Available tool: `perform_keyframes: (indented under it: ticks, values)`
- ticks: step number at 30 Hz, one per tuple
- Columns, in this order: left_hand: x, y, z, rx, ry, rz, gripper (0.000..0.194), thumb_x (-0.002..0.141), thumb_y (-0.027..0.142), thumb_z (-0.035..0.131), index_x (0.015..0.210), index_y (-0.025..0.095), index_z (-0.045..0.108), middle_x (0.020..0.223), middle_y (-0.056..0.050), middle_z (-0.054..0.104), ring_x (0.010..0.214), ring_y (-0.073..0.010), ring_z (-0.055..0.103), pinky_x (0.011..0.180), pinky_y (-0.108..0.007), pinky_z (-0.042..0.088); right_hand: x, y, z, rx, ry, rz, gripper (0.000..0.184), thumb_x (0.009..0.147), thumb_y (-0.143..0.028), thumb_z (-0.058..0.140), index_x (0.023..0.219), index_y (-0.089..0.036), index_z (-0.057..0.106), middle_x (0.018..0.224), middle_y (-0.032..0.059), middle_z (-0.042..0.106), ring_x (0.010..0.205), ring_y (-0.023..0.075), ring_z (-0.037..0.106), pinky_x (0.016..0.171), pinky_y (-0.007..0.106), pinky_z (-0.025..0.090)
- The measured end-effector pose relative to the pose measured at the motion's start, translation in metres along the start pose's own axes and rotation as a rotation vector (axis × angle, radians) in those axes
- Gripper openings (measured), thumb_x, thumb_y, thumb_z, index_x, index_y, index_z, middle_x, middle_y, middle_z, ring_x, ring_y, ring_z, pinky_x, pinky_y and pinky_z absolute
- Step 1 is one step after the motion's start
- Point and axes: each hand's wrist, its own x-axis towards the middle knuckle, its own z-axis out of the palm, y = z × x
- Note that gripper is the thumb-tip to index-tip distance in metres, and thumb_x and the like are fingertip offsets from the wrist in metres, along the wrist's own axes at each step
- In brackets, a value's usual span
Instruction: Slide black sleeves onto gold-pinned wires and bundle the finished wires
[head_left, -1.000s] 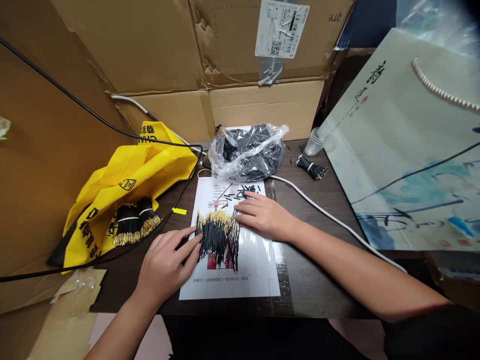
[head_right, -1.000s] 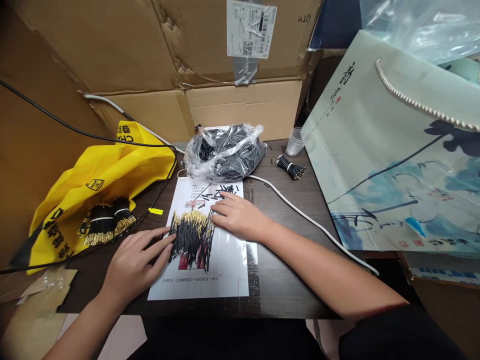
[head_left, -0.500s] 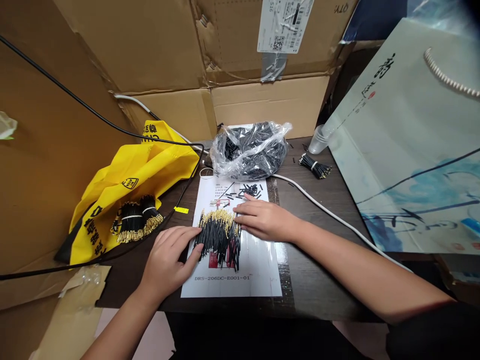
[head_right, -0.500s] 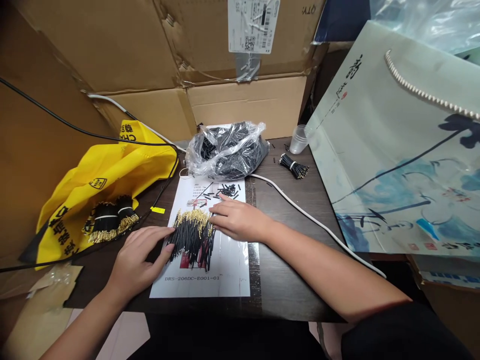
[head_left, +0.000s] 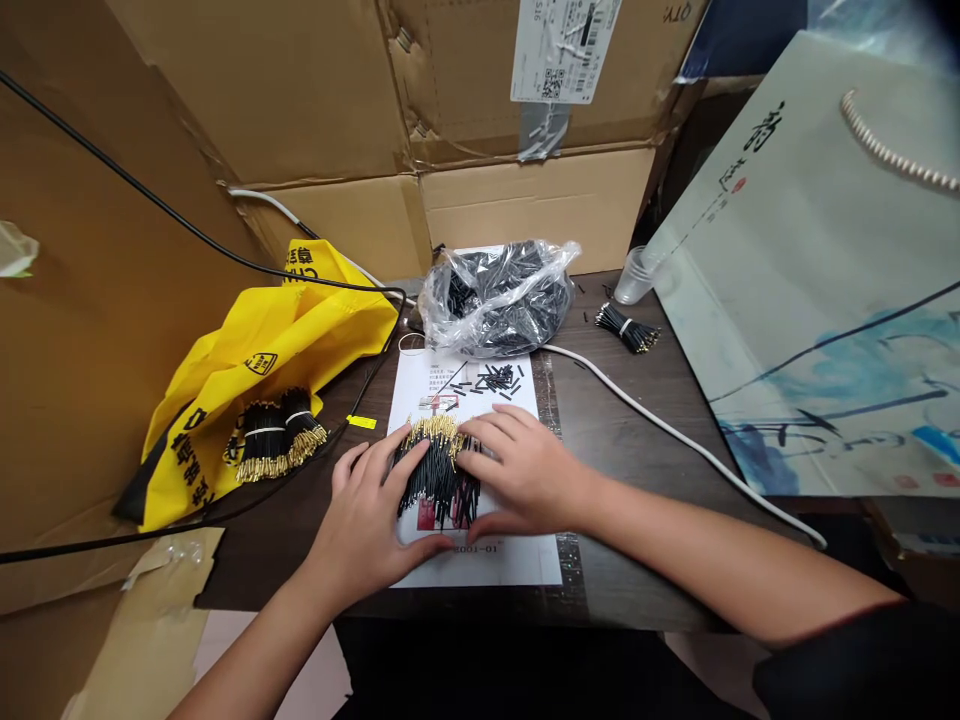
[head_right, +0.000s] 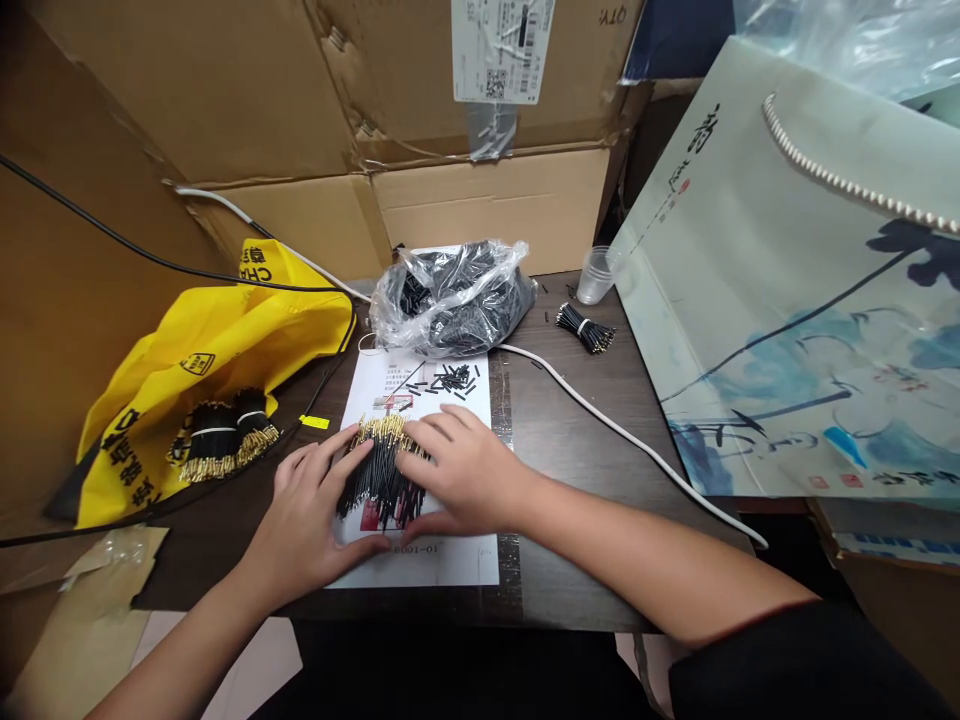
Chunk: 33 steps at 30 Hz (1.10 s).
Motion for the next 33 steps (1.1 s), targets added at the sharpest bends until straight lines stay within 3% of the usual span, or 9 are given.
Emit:
perform_keyframes:
  ticks: [6,11,18,22,27,33]
  values:
    - [0.000,-0.001,0.001,-0.024,-0.016,-0.020,0.096,0.074,0.069,0.066,0.149,0.021,0.031,0.154,-0.019,0.033,0.135,-0.0379,0.041,0.108,-0.055,0.033,-0.001,-0.019,0.012,-0.075,-0.090,0.027,0.069,0.083,-0.073,0.050,0.115,-0.013,0.061,0.132,0.0199,0.054,0.112,0.0350,0.053,0.092,0.050,0.046]
    - [-0.003,-0.014,-0.002,-0.027,-0.027,-0.015,0.094,0.077,0.066,0.066,0.150,0.020,0.030,0.153,-0.018,0.035,0.134,-0.0359,0.042,0.108,-0.052,0.037,-0.002,-0.012,0.016,-0.122,-0.052,0.054,0.063,0.090,-0.063,0.050,0.121,-0.009,0.059,0.128,0.0185,0.059,0.112,0.0321,0.056,0.097,0.046,0.047]
    - [-0.011,-0.031,-0.005,0.010,0.027,0.107,0.079,0.080,0.054,0.071,0.143,0.019,0.041,0.137,-0.012,0.058,0.127,-0.0294,0.053,0.113,-0.048,0.037,-0.004,-0.010,0.018,-0.182,0.003,0.123,0.059,0.093,-0.057,0.050,0.118,-0.005,0.061,0.129,0.0209,0.060,0.117,0.0329,0.056,0.095,0.041,0.053]
    - [-0.015,-0.036,-0.011,0.001,0.060,0.128,0.077,0.080,0.050,0.073,0.143,0.018,0.042,0.139,-0.012,0.057,0.127,-0.0287,0.054,0.112,-0.047,0.040,-0.005,-0.010,0.016,-0.158,0.009,0.137,0.059,0.094,-0.058,0.047,0.118,-0.007,0.061,0.135,0.0212,0.057,0.115,0.0306,0.059,0.087,0.039,0.058]
    - [-0.022,-0.051,-0.019,-0.013,0.004,0.136,0.082,0.077,0.054,0.074,0.145,0.020,0.042,0.139,-0.011,0.057,0.130,-0.0315,0.051,0.108,-0.049,0.043,-0.007,0.000,0.009,-0.159,0.022,0.133,0.057,0.096,-0.057,0.044,0.120,-0.008,0.060,0.132,0.0210,0.059,0.116,0.0303,0.059,0.090,0.041,0.056]
    - [-0.022,-0.067,-0.015,-0.062,-0.017,0.192,0.077,0.078,0.050,0.075,0.143,0.022,0.045,0.131,-0.009,0.064,0.126,-0.0291,0.053,0.102,-0.043,0.048,-0.008,0.012,0.011,-0.199,-0.042,0.095,0.045,0.095,-0.050,0.051,0.112,-0.010,0.063,0.124,0.0179,0.064,0.106,0.0288,0.063,0.087,0.043,0.056]
